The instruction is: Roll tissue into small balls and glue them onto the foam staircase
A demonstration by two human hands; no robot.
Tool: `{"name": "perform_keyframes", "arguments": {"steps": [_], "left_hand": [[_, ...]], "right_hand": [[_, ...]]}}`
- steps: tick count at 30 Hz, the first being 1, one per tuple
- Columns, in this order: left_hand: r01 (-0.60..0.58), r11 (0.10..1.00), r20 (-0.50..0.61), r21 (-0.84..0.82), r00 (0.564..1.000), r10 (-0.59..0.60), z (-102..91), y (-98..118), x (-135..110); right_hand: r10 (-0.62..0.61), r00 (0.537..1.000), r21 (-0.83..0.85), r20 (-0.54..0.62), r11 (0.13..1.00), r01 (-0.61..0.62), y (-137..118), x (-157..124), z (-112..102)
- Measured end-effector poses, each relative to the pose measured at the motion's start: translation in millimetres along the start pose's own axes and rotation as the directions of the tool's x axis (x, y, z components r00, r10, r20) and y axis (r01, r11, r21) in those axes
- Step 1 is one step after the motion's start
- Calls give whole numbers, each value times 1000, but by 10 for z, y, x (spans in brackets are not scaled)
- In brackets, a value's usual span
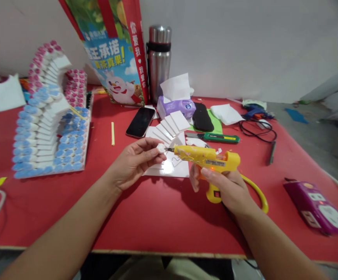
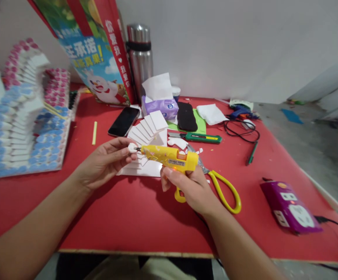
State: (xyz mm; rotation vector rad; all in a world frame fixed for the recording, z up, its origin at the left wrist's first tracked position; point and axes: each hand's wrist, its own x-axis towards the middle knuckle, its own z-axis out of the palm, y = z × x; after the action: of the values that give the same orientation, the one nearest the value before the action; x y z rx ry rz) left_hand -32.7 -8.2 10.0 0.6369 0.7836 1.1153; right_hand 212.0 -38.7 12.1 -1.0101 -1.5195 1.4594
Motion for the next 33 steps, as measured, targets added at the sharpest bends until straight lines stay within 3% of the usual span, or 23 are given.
{"name": "perform_keyframes", "arguments": {"steps": [22,33], "left_hand": [[35,998,11,46,999,-35,-26,-14,4],[15,1000,-32,10,999,-15,-31,-24,19]], "right_hand": [[-17,1000,-105,-8,994,16,-33,18,3],[-49,998,-79,29,996,51,-33,20,7]]}}
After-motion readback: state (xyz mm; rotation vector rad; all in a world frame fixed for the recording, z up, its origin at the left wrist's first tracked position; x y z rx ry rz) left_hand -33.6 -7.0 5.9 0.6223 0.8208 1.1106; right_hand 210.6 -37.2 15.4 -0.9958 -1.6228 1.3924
